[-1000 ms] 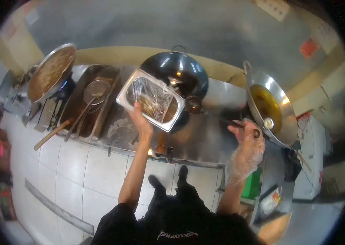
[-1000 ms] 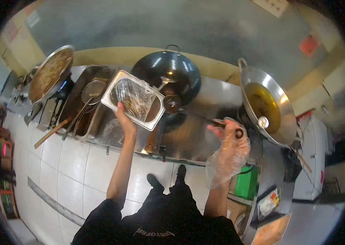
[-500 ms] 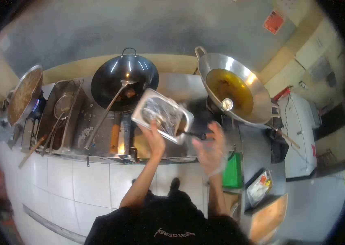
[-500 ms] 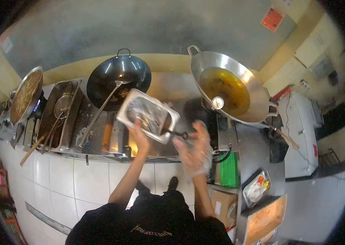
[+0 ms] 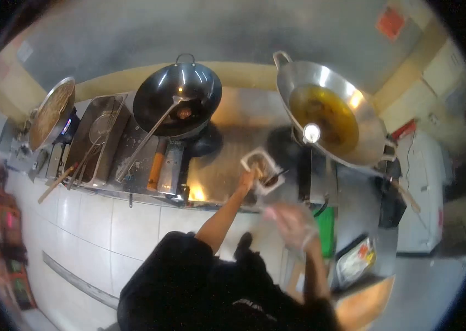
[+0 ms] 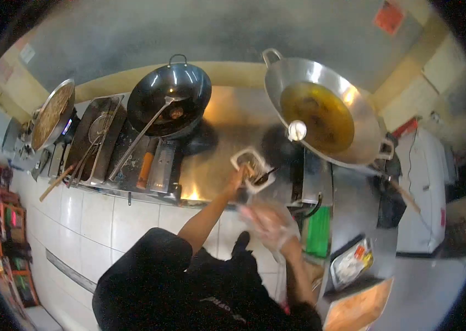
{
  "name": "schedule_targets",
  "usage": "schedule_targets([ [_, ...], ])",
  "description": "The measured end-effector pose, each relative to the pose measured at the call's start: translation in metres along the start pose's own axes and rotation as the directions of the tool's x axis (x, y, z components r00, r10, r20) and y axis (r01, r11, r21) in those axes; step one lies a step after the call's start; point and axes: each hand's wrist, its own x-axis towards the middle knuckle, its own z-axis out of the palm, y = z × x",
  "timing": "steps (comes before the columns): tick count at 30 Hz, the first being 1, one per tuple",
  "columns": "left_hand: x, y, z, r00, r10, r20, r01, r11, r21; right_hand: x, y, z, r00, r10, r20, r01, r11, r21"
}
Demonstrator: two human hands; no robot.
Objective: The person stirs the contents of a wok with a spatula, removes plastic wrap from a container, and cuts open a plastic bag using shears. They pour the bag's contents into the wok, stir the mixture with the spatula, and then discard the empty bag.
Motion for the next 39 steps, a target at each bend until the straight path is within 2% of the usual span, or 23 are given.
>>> schedule_targets([
  [3,-0.031,0.010,-0.024,0.998,0.024,0.050,-0.025,1.000,0.007,0.058,-0.089,0.041,0.823,-0.546,0.156,0.519,0.835,0.183],
  [5,-0.059,-0.005,-0.050,0.989,0.114,0.090,-0.114,0.993,-0.005,0.086,-0.165,0.116,0.476,-0.879,0.031,0.830,0.461,0.315],
  [7,-0.088,-0.029,-0.093,0.980,0.089,0.177,-0.082,0.995,-0.048,0.101,-0.256,0.216,0.078,-0.993,-0.089,0.982,0.061,0.181],
  [8,-0.106,-0.036,-0.125,0.972,0.032,0.234,-0.014,0.997,-0.076,0.108,-0.295,0.253,0.072,-0.997,-0.034,0.988,0.066,0.141],
  [12,-0.189,-0.049,-0.245,0.920,-0.192,0.342,0.246,0.962,-0.122,0.104,-0.381,0.393,0.198,-0.949,0.246,0.979,0.204,0.000],
  [14,-0.230,-0.072,-0.297,0.944,0.061,0.325,0.005,0.980,-0.199,0.097,-0.402,0.447,0.196,-0.916,0.349,0.977,0.211,0.004],
  [16,-0.246,-0.090,-0.339,0.946,0.043,0.321,0.005,0.989,-0.146,0.095,-0.407,0.492,0.198,-0.870,0.451,0.974,0.225,0.007],
  [17,-0.246,-0.104,-0.357,0.954,-0.126,0.274,0.159,0.982,-0.101,0.096,-0.408,0.512,0.193,-0.844,0.500,0.975,0.223,0.000],
  [22,-0.246,-0.129,-0.447,0.984,0.094,0.150,-0.055,0.968,-0.246,0.153,-0.423,0.564,0.178,-0.755,0.631,0.978,0.065,-0.197],
  [23,-0.256,-0.123,-0.465,0.985,0.110,0.130,-0.073,0.963,-0.258,0.174,-0.417,0.524,0.220,-0.768,0.601,0.951,0.032,-0.308],
  [24,-0.266,-0.117,-0.479,0.986,0.126,0.113,-0.091,0.958,-0.271,0.218,-0.378,0.466,0.556,-0.676,0.484,0.737,0.670,0.089],
  [25,-0.269,-0.105,-0.497,0.986,0.140,0.089,-0.108,0.949,-0.297,0.255,-0.338,0.438,0.707,-0.672,-0.219,0.690,0.589,0.422],
  [26,-0.275,-0.101,-0.505,0.986,0.157,0.057,-0.131,0.936,-0.327,0.255,-0.316,0.386,0.957,-0.189,0.219,0.090,0.913,0.397],
  [27,-0.272,-0.098,-0.520,0.998,0.061,-0.001,-0.057,0.921,-0.387,0.310,-0.246,0.406,0.962,-0.272,0.032,0.273,0.961,-0.038],
  [28,-0.273,-0.096,-0.531,0.994,0.071,-0.081,-0.098,0.912,-0.398,0.301,-0.251,0.364,0.992,-0.088,-0.088,0.058,0.953,-0.298],
  [29,-0.269,-0.089,-0.540,0.989,0.078,-0.124,-0.122,0.907,-0.404,0.299,-0.253,0.344,0.981,0.096,-0.170,-0.162,0.888,-0.430],
  [31,-0.266,-0.069,-0.551,0.983,0.085,-0.162,-0.145,0.904,-0.403,0.324,-0.201,0.370,0.911,0.118,-0.396,-0.290,0.866,-0.408],
  [33,-0.255,-0.036,-0.550,0.967,0.226,-0.119,-0.255,0.886,-0.387,0.312,-0.204,0.346,0.953,0.176,-0.245,-0.289,0.765,-0.575],
  [34,-0.248,-0.020,-0.549,0.966,0.228,-0.120,-0.257,0.886,-0.387,0.312,-0.201,0.331,0.892,0.314,-0.324,-0.431,0.808,-0.403],
  [35,-0.239,-0.004,-0.545,0.955,0.285,-0.079,-0.293,0.878,-0.377,0.303,-0.192,0.308,0.896,0.369,-0.248,-0.444,0.713,-0.542],
  [37,-0.224,0.033,-0.534,0.938,0.346,-0.035,-0.333,0.865,-0.375,0.299,-0.117,0.259,0.945,0.122,-0.303,-0.295,0.717,-0.632],
  [38,-0.218,0.053,-0.524,0.926,0.375,0.043,-0.333,0.867,-0.371,0.309,-0.057,0.217,0.965,0.262,-0.034,-0.162,0.485,-0.860],
  [39,-0.211,0.064,-0.514,0.909,0.400,0.121,-0.333,0.869,-0.367,0.271,-0.131,0.179,0.970,0.212,-0.120,-0.219,0.542,-0.811],
])
